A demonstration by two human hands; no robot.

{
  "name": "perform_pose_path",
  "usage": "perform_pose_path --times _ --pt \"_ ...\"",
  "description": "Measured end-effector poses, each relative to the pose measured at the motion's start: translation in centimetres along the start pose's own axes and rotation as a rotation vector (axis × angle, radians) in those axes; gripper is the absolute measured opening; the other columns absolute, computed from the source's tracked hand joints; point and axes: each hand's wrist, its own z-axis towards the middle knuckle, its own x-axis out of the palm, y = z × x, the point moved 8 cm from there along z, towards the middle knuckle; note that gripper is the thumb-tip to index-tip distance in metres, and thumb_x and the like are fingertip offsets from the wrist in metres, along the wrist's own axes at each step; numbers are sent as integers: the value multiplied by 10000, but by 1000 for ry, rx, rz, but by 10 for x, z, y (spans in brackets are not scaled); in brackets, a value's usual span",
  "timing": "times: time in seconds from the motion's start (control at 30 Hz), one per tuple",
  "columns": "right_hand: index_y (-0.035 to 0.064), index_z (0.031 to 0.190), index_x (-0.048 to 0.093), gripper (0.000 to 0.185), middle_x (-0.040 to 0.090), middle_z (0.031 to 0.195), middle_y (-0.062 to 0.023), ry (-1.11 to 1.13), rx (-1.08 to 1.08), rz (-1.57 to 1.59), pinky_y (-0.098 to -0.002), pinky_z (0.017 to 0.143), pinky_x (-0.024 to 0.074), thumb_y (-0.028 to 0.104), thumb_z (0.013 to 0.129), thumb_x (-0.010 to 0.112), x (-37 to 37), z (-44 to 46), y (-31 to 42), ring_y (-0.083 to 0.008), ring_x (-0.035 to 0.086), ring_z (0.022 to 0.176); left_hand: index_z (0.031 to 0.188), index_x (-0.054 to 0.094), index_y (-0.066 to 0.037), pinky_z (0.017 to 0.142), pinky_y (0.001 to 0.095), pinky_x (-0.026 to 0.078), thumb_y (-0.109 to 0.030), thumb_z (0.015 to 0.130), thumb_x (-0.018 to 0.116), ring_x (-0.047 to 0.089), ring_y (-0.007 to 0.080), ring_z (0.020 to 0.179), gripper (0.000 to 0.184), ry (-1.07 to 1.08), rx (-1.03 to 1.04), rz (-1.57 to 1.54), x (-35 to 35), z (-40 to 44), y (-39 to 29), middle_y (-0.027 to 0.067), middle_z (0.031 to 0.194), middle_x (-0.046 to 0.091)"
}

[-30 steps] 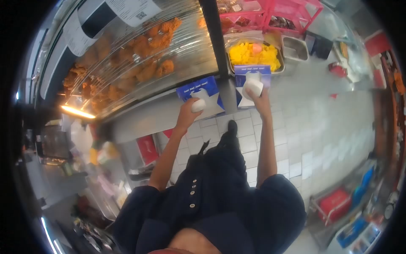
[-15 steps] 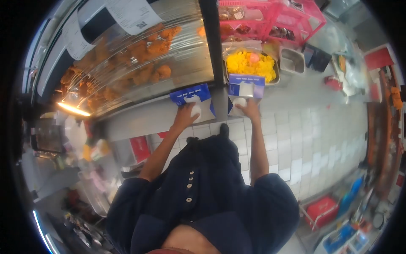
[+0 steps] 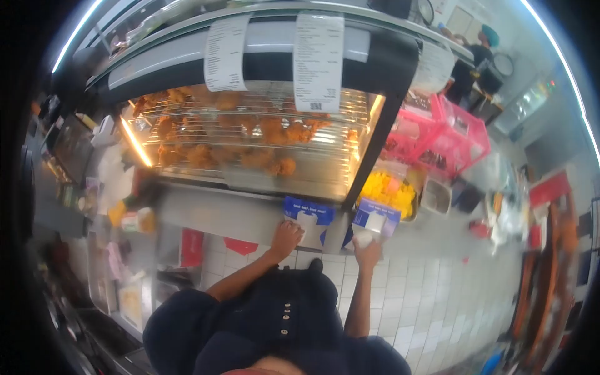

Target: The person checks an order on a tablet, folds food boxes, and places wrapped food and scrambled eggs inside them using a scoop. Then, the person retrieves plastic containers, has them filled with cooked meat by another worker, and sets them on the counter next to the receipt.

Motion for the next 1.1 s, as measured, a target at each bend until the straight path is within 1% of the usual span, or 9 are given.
perform_pose_path --times 0.1,0.17,0.2,0.4,0.67,0.83,0.93,1.03,1.1 --pt "-96 1207 607 1011 640 1177 -330 -34 -29 3 -511 973 495 731 661 801 2 -3 7 -461 600 1147 1242 619 -101 1025 503 384 -362 793 808 518 332 1199 552 -113 -345 -86 -32 -11 -3 94 1188 599" --pt "-99 1215 599 1053 631 1204 -334 -20 -44 48 -508 988 488 748 627 810 9 -2 5 -460 588 1178 1378 486 -65 1043 517 350 -447 642 906 479 374 1259 930 -367 -792 -218 -38 -34 19 141 1271 565" --pt "-97 1190 615 1032 644 1186 -330 -36 -43 54 -512 974 497 744 625 814 9 -3 6 -460 604 1161 1480 321 -15 1054 532 358 -485 560 943 469 414 1281 1206 -311 -894 -260 -31 -35 23 198 1355 510" --pt "-71 1056 691 908 712 1047 -287 18 -35 27 -528 861 549 712 620 836 12 12 0 -458 686 1001 1524 248 -16 1021 554 438 -419 591 940 486 430 1292 1229 25 -958 -278 -1 -19 36 219 1413 475" --pt "-24 972 739 828 731 973 -263 45 94 -18 -530 828 558 707 600 853 36 33 -32 -431 706 968 1470 356 -76 960 543 527 -391 622 904 522 443 1246 1058 104 -979 -276 16 -20 65 204 1358 519" --pt "-55 907 758 859 727 1010 -280 257 138 140 -542 1093 412 727 568 864 36 34 -16 -462 688 996 1414 433 -72 971 526 529 -393 629 894 545 426 1226 965 132 -957 -278 8 -20 63 175 1370 524" --pt "-75 907 761 883 729 1020 -285 184 129 27 -544 1167 315 741 580 850 43 38 -23 -464 679 1022 1409 451 -68 982 518 523 -401 631 893 543 413 1240 955 110 -974 -303 10 -23 63 153 1377 529" --pt "-81 961 762 887 718 1071 -301 -4 63 -63 -526 1131 380 734 617 832 68 49 -42 -450 665 1091 1408 461 -73 978 525 518 -467 632 895 529 410 1263 973 56 -940 -296 10 -28 62 152 1376 531" --pt "-28 1104 731 885 693 1163 -288 201 62 18 -530 1152 341 750 683 761 76 59 -54 -438 630 1164 1421 452 -37 1034 522 475 -464 736 850 515 408 1275 900 3 -927 -453 -8 -28 59 181 1370 529"
